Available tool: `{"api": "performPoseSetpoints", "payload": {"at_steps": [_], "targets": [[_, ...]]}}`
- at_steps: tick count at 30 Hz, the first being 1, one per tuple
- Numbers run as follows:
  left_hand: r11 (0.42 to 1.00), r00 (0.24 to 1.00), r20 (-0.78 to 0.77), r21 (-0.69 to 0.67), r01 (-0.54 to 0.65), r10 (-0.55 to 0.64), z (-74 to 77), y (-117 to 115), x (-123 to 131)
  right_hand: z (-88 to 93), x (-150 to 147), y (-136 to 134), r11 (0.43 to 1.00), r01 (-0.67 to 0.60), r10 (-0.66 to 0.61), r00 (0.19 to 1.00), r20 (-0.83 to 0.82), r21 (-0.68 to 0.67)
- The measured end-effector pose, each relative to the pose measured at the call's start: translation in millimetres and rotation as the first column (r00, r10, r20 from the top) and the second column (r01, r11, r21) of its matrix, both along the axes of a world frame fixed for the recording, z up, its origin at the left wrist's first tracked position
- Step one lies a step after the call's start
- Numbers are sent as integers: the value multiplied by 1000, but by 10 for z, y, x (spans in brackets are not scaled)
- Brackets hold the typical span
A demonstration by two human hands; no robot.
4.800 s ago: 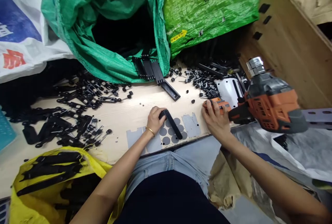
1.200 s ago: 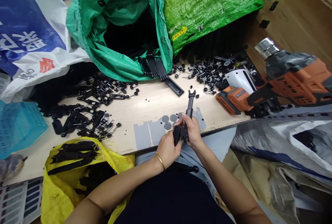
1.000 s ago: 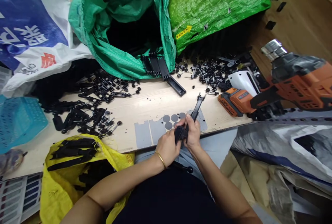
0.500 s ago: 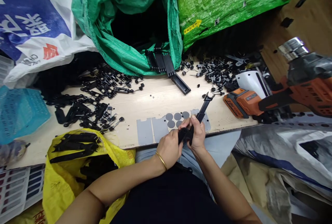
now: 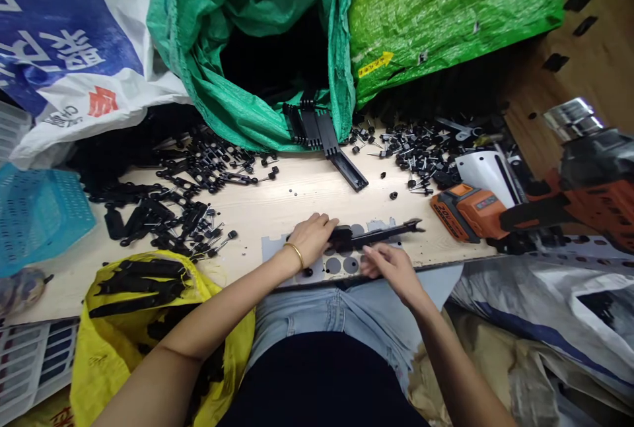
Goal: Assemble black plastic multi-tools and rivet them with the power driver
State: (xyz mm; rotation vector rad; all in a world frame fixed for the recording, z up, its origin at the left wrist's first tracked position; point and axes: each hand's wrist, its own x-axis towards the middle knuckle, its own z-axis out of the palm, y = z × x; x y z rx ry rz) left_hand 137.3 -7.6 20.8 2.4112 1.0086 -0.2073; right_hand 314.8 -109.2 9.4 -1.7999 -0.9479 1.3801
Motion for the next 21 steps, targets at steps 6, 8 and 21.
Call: {"api": "performPoseSetpoints", "payload": {"at_steps": [6, 8, 21], "targets": [[986, 988, 103, 132, 101, -115, -281, 105, -124, -41, 110, 203, 790, -544, 173, 640, 748, 283], [978, 985, 109, 179, 110, -131, -351, 83, -142, -168, 67, 327, 702, -666, 262, 570, 779, 252], [967, 977, 122, 209, 145, -173, -383, 105, -138, -209, 178, 542, 655, -731, 461, 588, 664, 192]]}}
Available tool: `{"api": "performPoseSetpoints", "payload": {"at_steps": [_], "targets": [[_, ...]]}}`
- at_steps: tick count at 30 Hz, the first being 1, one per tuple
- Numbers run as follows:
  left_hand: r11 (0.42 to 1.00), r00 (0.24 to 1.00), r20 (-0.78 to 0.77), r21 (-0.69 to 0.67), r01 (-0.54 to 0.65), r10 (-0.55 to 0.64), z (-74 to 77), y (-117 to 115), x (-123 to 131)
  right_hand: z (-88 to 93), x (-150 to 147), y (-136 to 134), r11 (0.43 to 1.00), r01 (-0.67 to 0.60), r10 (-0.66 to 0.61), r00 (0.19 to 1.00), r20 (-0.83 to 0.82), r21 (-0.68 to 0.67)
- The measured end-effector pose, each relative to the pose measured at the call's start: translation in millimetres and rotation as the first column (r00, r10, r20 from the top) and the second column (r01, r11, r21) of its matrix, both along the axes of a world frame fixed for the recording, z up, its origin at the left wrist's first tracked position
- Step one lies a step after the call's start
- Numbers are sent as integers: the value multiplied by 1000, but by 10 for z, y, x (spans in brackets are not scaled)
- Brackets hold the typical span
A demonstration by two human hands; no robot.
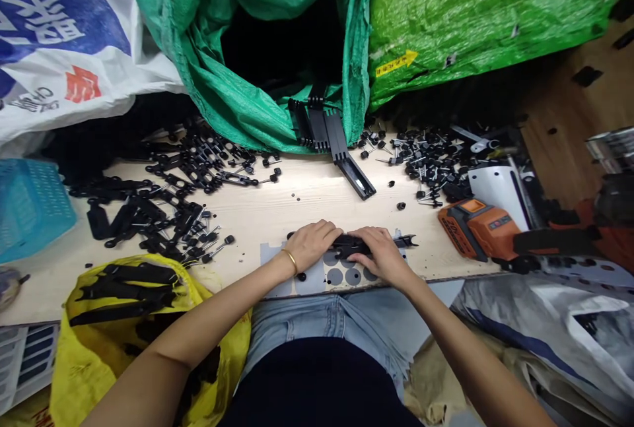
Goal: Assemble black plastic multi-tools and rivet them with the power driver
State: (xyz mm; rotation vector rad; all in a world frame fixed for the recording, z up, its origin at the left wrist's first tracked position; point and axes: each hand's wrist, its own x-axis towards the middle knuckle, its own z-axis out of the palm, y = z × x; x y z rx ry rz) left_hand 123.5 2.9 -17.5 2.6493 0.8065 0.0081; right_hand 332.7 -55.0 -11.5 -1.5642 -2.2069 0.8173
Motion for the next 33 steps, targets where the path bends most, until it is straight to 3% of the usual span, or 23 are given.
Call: {"api": "performPoseSetpoints", "payload": {"at_steps": [3, 5, 6, 9, 12, 14, 16, 19, 21, 24, 26, 28, 30, 33], "targets": [[1000, 1000, 9, -9, -15, 15, -12, 27, 20, 58, 214, 338, 984, 177, -176, 984, 37, -8], [1000, 1000, 11, -10, -15, 15, 7, 47, 57, 51, 385, 687, 912, 373, -403, 893, 199, 172], [1000, 1000, 12, -12, -8, 8, 27, 56, 78, 36, 454, 880, 878, 404, -467, 837, 283, 255], [999, 998, 53, -26, 19, -17, 118, 76, 96, -7, 555, 1413, 884, 327, -458, 751, 475, 335], [1000, 984, 176, -17, -3, 6, 199, 108, -22, 6, 583, 1708, 905, 269, -417, 714, 563, 329], [994, 967, 233, -16, -104, 104, 210, 181, -185, 28, 602, 1749, 915, 245, -394, 716, 576, 321], [949, 919, 248, -11, -314, 307, 177, 326, -377, 31, 601, 1706, 935, 187, -330, 765, 552, 301], [757, 744, 235, 47, -652, 626, 78, 651, -605, -19, 530, 1593, 949, 127, -254, 848, 465, 288], [700, 697, 179, 55, -712, 695, 18, 858, -677, -62, 464, 1536, 943, 156, -272, 871, 409, 294], [714, 707, 158, 11, -700, 690, -1, 992, -712, -93, 410, 1502, 924, 223, -327, 883, 338, 312], [712, 678, 254, -62, -700, 689, 44, 916, -731, -94, 406, 1510, 920, 226, -325, 897, 300, 321], [689, 573, 405, -255, -678, 713, 116, 722, -746, -98, 409, 1541, 930, 205, -292, 916, 275, 304], [644, 399, 511, -528, -554, 762, 183, 465, -736, -113, 412, 1583, 939, 213, -282, 928, 245, 270], [533, 246, 475, -782, -323, 845, 211, 128, -675, -119, 422, 1595, 917, 319, -361, 919, 159, 240]]}}
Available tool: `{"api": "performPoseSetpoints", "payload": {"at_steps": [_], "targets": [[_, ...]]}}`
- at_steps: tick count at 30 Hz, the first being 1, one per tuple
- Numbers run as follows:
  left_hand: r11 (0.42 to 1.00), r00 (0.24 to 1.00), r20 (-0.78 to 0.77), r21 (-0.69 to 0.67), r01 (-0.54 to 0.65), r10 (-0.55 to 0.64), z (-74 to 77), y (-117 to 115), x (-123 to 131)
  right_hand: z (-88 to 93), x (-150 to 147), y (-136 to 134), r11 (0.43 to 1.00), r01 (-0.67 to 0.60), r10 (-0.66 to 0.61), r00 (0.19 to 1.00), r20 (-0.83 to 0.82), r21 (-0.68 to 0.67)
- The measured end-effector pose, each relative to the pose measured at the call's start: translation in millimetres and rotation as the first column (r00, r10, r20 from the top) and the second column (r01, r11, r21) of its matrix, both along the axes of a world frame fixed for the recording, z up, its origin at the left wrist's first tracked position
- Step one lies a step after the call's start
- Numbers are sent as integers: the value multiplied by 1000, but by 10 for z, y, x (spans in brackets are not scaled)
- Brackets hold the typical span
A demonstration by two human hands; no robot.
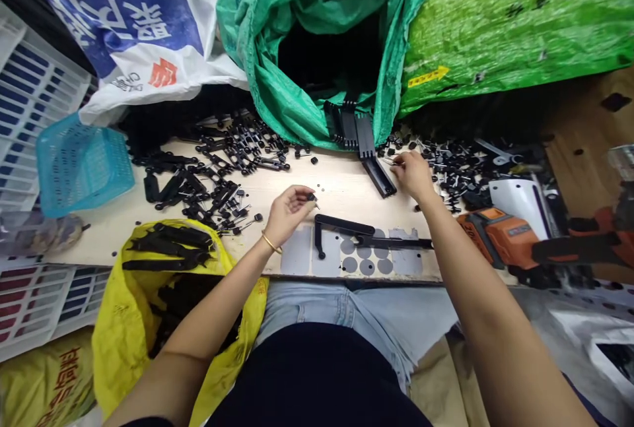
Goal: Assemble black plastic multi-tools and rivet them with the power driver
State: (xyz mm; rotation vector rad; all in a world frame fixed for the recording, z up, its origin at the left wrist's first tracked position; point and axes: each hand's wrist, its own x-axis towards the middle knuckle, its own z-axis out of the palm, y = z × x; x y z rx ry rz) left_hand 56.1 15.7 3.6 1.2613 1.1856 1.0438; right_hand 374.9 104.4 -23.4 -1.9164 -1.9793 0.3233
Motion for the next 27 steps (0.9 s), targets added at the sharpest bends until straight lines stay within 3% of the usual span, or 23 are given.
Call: {"api": "performPoseSetpoints", "payload": {"at_steps": [2, 5, 9, 12, 15, 18, 23, 27], "targets": [[996, 999, 52, -83, 14, -9, -36, -117, 29, 45, 18, -84, 994, 107, -106, 990, -92, 7], [993, 999, -10, -110, 31, -32, -94, -149, 13, 203, 37, -389, 975, 221, -215, 952, -218, 4], [995, 975, -196, -13, 101, -102, -50, -156, -14, 453, -59, -952, 985, 172, -164, 939, -303, 0], [953, 890, -432, 183, 243, -144, 27, -211, -1, 567, -223, -1289, 997, 62, -72, 953, -293, -44], [870, 775, -626, 327, 368, -92, 53, -227, -26, 587, -370, -1484, 993, -76, 54, 975, -215, -95], [833, 729, -679, 351, 428, -88, 17, -161, -84, 552, -446, -1563, 978, -158, 148, 985, -84, -134], [843, 622, -749, 168, 510, -227, -51, -39, -111, 629, -594, -1586, 961, -203, 239, 952, 193, -187], [853, 616, -729, 87, 515, -298, -55, -13, -95, 833, -825, -1539, 913, -313, 399, 819, 413, -262]]}}
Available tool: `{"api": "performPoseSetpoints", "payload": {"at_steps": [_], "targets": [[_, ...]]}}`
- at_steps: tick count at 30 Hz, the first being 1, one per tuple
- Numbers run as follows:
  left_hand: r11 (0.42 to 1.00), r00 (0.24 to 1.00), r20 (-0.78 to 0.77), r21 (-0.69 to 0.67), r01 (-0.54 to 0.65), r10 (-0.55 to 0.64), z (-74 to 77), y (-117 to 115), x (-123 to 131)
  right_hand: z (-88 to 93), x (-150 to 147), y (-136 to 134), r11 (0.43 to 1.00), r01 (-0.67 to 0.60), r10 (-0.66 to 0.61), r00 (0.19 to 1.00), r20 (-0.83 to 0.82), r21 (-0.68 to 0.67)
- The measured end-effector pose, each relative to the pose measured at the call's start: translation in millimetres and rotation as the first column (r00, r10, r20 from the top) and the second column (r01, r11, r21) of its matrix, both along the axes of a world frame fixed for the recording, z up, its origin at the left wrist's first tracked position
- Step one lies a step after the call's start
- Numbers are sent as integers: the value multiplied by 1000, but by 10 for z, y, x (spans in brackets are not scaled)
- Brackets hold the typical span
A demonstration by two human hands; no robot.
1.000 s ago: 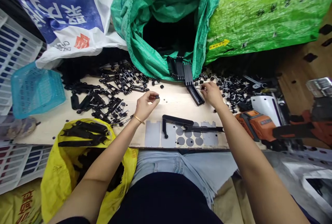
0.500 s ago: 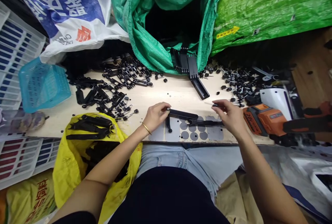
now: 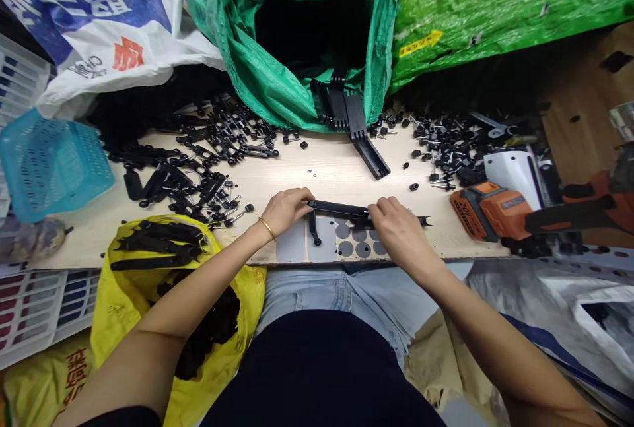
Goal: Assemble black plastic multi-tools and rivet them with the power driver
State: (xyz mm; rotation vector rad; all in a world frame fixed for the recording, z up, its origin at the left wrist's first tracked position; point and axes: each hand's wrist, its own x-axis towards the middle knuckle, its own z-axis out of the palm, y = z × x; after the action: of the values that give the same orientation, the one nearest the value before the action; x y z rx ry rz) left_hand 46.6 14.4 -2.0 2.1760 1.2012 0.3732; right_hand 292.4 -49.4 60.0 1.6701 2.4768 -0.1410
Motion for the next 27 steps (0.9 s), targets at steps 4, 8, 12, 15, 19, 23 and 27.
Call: {"api": "performPoseSetpoints", "payload": {"at_steps": [4, 8, 12, 15, 19, 23, 27], "targets": [[1000, 1000, 2, -16, 14, -14, -10, -17, 20, 55, -76, 101, 991, 13, -13, 1000, -3, -130], [1000, 1000, -8, -19, 2, -2, 0, -47, 22, -43, -58, 68, 986, 136, -133, 990, 36, -99], [999, 992, -124, -12, 36, -37, 76, -26, 63, -173, -63, 49, 984, 163, -162, 987, 17, -75], [989, 959, -243, -2, 149, -145, 85, 22, 219, -244, -18, 109, 967, 188, -202, 977, -71, -170], [971, 942, -250, 24, 236, -223, -18, 47, 431, -257, 185, -16, 961, 268, -276, 919, -281, -66], [980, 960, -204, 14, 198, -191, -40, -69, 426, -310, 383, -347, 771, 596, -615, 602, -510, -226], [983, 985, -3, -64, 174, -175, 101, -374, 469, -455, 130, -379, 646, 546, -612, -46, -790, -533]]}}
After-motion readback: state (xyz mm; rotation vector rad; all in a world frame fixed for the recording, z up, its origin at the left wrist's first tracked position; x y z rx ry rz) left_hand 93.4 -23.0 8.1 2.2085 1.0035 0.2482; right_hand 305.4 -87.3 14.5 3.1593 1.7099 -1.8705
